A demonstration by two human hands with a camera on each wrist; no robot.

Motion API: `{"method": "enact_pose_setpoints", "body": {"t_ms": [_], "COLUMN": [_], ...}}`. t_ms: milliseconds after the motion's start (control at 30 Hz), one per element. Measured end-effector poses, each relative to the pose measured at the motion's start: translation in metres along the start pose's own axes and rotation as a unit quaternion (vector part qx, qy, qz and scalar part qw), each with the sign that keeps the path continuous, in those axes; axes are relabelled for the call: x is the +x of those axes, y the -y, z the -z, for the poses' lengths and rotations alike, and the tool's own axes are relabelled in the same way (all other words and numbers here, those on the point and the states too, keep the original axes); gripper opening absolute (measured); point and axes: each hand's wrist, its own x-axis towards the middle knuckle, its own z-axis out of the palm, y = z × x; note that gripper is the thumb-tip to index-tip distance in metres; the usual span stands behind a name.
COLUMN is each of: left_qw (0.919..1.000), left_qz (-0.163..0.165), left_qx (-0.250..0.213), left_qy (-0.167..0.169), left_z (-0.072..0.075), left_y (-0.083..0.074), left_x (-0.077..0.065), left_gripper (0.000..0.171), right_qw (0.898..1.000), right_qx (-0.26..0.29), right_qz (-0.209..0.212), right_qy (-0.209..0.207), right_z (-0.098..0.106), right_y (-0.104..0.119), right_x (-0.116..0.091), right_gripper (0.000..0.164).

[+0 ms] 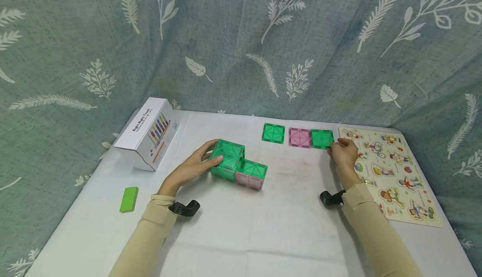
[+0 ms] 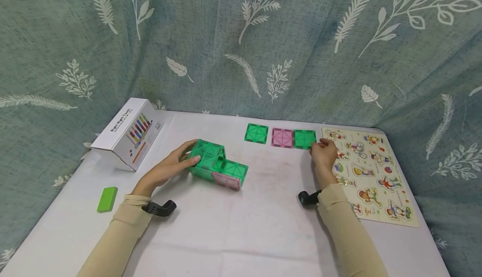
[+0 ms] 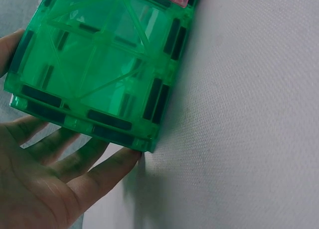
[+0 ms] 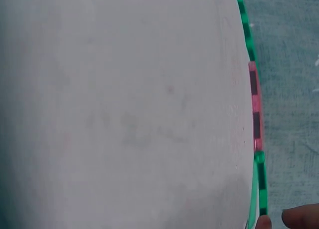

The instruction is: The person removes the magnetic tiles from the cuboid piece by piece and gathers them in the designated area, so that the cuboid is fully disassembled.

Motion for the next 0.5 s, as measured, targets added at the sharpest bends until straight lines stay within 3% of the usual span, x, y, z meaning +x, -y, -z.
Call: {"method": "enact_pose_setpoints", "body": {"t_ms": [367,500], "left_qw": [0.9999,0.9997], "left_qz": [-0.008,-0.018], "left_qx": [-0.007,-0.012], "left_qy": [0.002,0.009], "left_z": [0.000,0.001], "left_y": [0.000,0.003], "left_x": [-0.001,-0.002], "left_gripper": [0.073,0.079], "right_qw": [0.997,0.991], "right_qx": [-0.074,-0.104], "right_qz": [0.032,0.081], "right_qy": [0.001,-0.007], "right_z": [-0.002,0.000], "right_y": [0.000,0.000], "right_x": [-0.008,-0.011], "right_gripper": [0.044,0.042]}}
